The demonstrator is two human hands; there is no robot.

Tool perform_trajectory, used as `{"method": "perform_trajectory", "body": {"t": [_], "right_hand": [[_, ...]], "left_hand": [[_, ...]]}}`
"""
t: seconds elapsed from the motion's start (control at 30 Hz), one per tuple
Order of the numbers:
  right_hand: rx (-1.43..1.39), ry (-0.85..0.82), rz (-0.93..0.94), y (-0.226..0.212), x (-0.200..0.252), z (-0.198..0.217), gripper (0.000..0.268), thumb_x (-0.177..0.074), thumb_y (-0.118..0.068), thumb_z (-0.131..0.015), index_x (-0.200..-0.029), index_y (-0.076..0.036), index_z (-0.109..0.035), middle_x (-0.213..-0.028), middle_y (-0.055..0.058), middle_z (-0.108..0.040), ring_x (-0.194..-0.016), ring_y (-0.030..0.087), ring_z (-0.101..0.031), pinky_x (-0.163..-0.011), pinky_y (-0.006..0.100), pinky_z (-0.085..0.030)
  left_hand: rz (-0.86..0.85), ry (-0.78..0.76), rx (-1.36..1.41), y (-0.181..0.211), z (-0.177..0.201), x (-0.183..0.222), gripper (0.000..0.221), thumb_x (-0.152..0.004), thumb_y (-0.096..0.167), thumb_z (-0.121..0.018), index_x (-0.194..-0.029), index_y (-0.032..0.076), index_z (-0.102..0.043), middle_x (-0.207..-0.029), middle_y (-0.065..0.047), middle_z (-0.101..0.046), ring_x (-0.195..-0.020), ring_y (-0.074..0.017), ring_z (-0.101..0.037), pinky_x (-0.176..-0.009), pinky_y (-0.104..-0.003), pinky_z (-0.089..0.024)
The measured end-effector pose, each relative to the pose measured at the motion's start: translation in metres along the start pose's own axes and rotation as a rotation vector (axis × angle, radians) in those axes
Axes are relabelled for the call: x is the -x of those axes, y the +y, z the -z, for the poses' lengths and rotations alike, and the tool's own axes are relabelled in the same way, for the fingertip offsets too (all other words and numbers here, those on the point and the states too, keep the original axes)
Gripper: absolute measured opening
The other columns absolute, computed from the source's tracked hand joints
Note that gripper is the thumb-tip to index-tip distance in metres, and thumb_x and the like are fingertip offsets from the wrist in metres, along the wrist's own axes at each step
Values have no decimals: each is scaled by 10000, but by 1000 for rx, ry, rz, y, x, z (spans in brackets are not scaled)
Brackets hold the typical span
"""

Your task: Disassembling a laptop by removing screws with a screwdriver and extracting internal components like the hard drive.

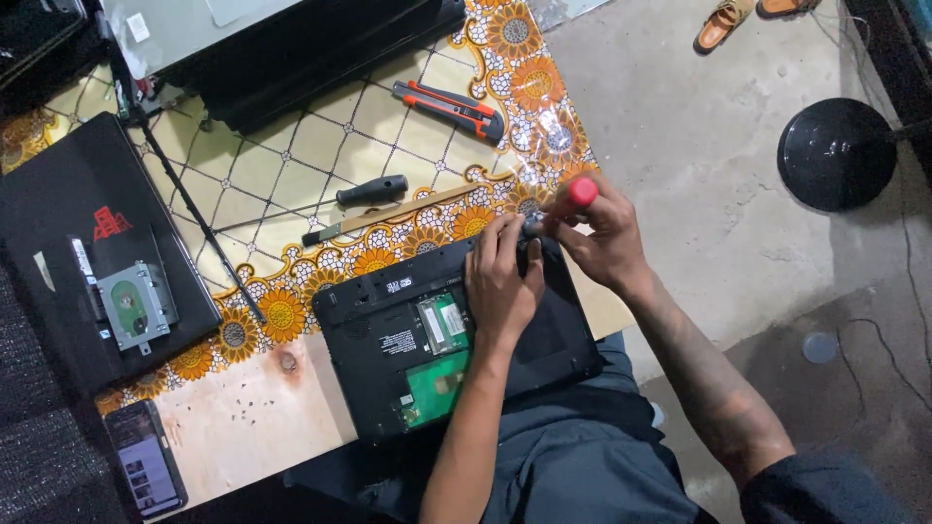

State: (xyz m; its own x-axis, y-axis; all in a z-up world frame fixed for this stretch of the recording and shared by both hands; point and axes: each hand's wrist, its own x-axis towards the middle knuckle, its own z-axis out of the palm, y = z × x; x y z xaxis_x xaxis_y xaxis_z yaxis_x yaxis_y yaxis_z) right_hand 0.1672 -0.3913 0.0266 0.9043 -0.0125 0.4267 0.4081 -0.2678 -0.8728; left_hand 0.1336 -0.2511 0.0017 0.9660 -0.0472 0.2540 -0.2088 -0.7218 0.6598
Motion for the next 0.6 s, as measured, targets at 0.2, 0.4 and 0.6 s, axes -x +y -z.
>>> {"method": "perform_trajectory", "body": {"t": [0.2,0.4,0.6], "right_hand": [[-90,-33,-130,5,1,2,162,-812,108,-708,-815,-54,-706,-687,49,-631,-583,160,-631,-565,299,-539],[-207,-22,-155,-3,-2,-2,129,-816,91,-719,-877,-16,-681,-864,93,-624,-696,174,-672,-616,314,-561],[-116,-11,-108,15,6,7,151,-803,149,-703,-847,6,-727,-740,122,-623,-640,208,-669,-536,343,-547]], "left_hand": [[15,4,45,1,0,-1,297,-903,196,-600,-1190,118,-615,-1152,-74,-585,-1006,-281,-643,-777,-427,-510],[5,9,-11,-8,-8,3,353,-850,214,-634,-1197,151,-614,-1170,-46,-583,-1041,-262,-637,-789,-412,-507],[20,-7,31,2,3,-3,331,-872,181,-640,-1199,134,-620,-1157,-65,-588,-1030,-273,-640,-779,-414,-509]]}}
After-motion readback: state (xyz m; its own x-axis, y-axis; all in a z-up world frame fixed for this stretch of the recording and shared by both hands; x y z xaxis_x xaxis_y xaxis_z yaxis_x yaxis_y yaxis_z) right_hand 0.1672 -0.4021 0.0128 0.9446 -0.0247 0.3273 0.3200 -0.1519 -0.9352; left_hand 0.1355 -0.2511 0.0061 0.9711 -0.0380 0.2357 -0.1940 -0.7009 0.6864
